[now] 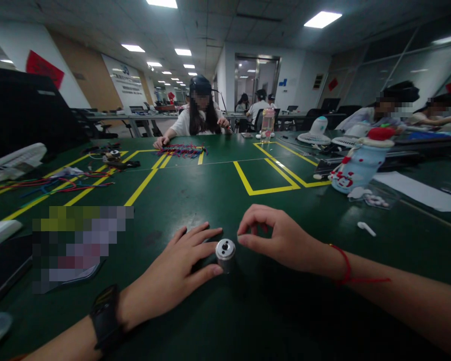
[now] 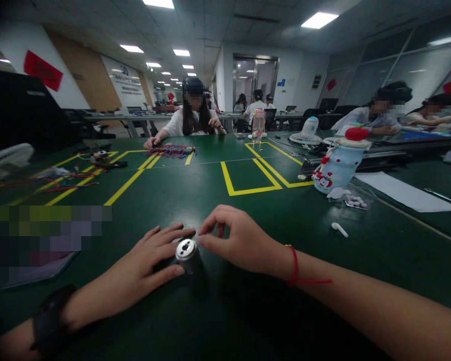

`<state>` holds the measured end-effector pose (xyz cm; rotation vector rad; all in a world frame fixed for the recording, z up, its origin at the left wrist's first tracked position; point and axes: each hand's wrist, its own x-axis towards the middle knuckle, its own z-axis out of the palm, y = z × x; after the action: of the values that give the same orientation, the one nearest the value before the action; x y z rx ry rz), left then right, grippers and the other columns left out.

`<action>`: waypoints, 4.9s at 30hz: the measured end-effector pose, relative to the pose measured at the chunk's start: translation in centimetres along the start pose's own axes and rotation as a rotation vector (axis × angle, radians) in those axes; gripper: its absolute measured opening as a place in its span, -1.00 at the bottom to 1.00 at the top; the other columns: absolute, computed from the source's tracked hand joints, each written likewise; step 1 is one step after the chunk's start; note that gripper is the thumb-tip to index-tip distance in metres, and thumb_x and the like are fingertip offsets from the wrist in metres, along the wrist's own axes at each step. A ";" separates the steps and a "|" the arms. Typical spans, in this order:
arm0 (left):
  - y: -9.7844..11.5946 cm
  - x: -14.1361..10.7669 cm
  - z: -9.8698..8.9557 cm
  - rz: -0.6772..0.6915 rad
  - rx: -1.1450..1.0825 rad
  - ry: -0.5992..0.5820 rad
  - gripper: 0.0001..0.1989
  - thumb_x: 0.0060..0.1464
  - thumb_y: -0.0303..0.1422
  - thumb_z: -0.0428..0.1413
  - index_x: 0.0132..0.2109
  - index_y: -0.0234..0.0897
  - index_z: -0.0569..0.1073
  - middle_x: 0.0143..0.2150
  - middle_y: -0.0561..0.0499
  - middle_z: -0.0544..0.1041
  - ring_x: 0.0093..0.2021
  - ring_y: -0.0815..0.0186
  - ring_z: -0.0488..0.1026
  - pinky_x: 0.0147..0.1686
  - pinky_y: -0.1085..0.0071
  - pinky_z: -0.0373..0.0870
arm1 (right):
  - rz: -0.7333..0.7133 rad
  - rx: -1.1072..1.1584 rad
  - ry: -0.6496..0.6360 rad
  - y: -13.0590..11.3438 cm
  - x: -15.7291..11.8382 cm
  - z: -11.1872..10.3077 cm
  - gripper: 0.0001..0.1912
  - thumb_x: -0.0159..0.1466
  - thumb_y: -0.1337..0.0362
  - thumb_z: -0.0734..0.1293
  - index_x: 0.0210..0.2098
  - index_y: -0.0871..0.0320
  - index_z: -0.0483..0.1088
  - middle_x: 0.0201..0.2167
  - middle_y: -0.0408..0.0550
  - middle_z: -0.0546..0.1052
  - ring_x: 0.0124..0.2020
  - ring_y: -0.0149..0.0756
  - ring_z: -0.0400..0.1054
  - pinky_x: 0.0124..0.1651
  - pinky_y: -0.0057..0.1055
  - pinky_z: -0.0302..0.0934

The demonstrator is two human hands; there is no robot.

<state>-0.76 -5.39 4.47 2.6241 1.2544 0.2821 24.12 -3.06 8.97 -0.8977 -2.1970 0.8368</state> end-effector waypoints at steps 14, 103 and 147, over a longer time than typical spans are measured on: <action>0.2 0.5 0.5 0.000 -0.038 0.016 -0.58 0.28 -0.16 0.02 0.24 0.14 0.22 0.34 0.10 0.17 0.35 -0.01 -0.01 0.21 -0.23 -0.13 | -0.046 -0.152 -0.161 2.6 -2.4 0.7 -0.87 0.19 0.30 0.37 -0.24 0.13 0.48 -0.19 -0.05 0.42 -0.15 -0.30 0.29 -0.05 -0.30 0.20; 1.4 -1.2 -1.1 -0.008 -0.023 0.006 -0.54 0.29 -0.12 -0.02 0.29 0.19 0.10 0.35 0.14 0.14 0.36 0.04 -0.04 0.22 -0.22 -0.14 | 0.077 0.102 -0.022 -1.8 -0.1 1.1 -0.76 0.18 0.19 0.37 -0.19 0.16 0.48 -0.31 -0.10 0.50 -0.35 -0.40 0.33 -0.31 -0.43 0.22; 1.0 -0.7 -0.4 -0.036 -0.088 0.026 -0.47 0.24 -0.08 0.04 0.29 0.11 0.10 0.34 0.08 0.17 0.35 0.01 -0.02 0.23 -0.21 -0.14 | -0.060 -0.179 -0.245 2.3 -1.5 -0.4 -0.73 0.09 0.12 0.45 -0.27 0.11 0.51 -0.25 -0.09 0.37 -0.29 -0.37 0.26 -0.22 -0.39 0.18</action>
<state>-0.58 -6.50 5.07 2.5286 1.2663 0.3575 26.11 -2.75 7.03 -0.8450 -2.5318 0.7645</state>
